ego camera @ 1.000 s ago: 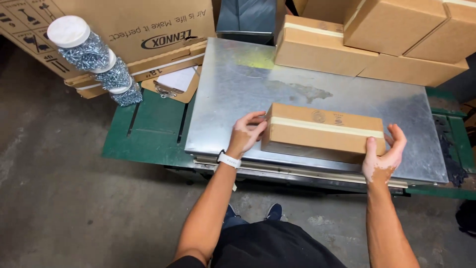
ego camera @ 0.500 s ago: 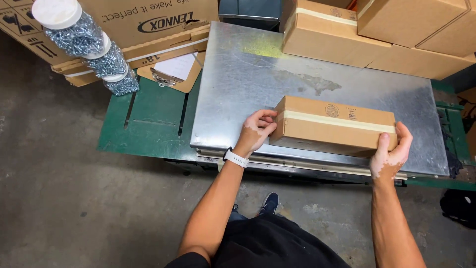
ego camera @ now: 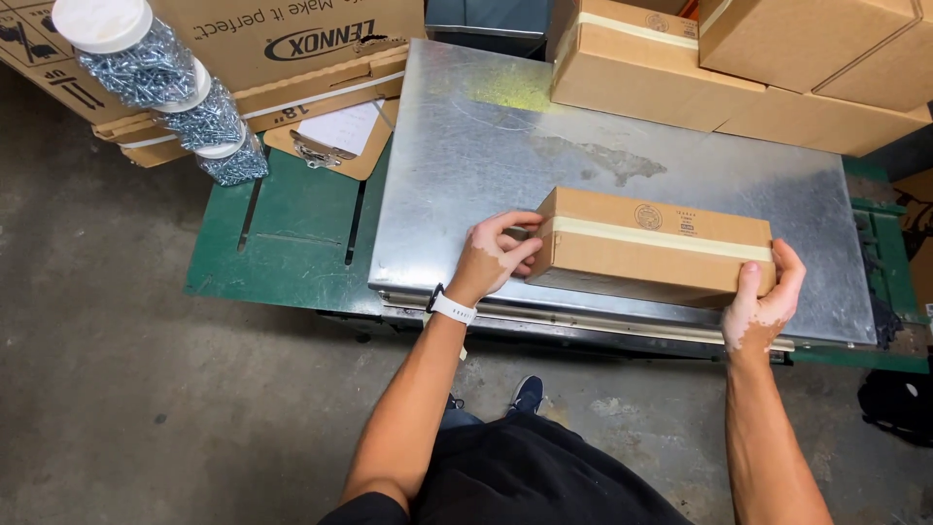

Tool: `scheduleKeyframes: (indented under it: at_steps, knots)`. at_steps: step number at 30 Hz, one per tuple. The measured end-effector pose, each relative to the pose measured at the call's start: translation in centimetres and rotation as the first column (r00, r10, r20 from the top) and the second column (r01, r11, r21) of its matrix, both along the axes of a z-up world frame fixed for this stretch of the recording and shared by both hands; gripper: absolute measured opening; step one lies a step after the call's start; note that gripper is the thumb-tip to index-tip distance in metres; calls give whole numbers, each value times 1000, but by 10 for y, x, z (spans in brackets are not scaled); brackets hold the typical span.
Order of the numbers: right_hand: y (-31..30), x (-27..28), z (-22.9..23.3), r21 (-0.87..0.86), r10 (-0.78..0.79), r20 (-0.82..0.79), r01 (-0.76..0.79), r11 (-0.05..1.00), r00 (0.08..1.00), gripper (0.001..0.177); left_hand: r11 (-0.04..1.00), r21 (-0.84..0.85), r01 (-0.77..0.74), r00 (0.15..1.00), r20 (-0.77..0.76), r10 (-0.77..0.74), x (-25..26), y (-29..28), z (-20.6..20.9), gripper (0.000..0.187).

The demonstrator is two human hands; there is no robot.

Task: The person peels tape off cardboard boxes to open them and remove jars of screws, then collapses the empty boxes and places them to the side.

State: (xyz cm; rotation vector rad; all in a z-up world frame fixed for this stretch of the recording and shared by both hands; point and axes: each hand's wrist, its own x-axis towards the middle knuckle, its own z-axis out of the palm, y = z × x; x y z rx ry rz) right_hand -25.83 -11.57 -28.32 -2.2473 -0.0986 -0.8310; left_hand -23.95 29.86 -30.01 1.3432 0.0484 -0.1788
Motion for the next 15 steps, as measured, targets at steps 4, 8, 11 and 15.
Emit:
scheduleKeyframes:
  at_steps: [4,8,11,15]
  knots:
    - [4,-2,3,23,6,-9,-6,1000,1000,50,932,347,-102,897,438,-66,2,5,-7,28]
    - [2,-1,1,21,7,3,-7,1000,1000,50,858,433,-276,707,696,-124,1,4,-8,21]
    - [2,0,1,13,-2,7,2,1000,1000,50,837,429,-338,680,727,-99,-1,-1,-17,22]
    - [0,0,-1,2,-5,6,5,1000,1000,50,824,408,-392,660,749,-57,-4,-9,-18,15]
